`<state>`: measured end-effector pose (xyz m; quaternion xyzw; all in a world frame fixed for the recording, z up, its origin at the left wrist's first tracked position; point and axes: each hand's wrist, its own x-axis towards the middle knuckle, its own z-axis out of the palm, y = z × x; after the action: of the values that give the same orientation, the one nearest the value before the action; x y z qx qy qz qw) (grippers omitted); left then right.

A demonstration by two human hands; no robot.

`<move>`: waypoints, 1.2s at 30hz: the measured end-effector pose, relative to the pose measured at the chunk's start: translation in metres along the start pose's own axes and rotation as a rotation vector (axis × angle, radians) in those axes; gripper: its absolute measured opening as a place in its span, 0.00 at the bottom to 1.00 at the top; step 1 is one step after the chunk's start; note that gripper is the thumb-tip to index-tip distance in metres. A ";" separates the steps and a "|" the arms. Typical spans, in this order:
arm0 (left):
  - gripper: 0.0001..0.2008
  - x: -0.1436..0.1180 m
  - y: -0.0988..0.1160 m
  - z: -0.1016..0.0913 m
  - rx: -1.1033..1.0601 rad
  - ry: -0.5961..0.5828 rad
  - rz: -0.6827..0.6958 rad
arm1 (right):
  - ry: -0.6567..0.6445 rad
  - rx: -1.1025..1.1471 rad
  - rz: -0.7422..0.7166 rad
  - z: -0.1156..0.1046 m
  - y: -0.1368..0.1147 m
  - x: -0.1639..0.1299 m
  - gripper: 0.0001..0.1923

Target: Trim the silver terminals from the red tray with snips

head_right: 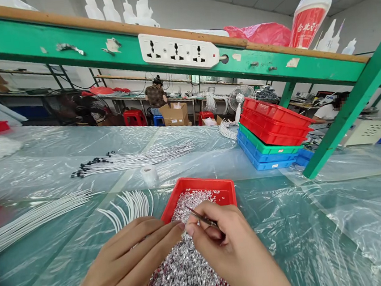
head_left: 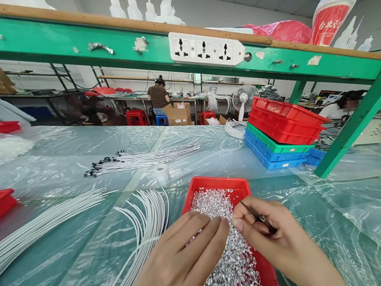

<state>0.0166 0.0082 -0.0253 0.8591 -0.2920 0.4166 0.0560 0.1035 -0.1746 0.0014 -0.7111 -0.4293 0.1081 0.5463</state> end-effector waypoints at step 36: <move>0.19 0.014 -0.001 0.000 -1.383 -0.045 -1.038 | 0.212 -0.070 -0.347 0.012 0.019 0.017 0.08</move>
<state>0.0235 0.0025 -0.0145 0.6647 -0.0519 0.0502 0.7437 0.1158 -0.1548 -0.0139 -0.6526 -0.4889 -0.0780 0.5736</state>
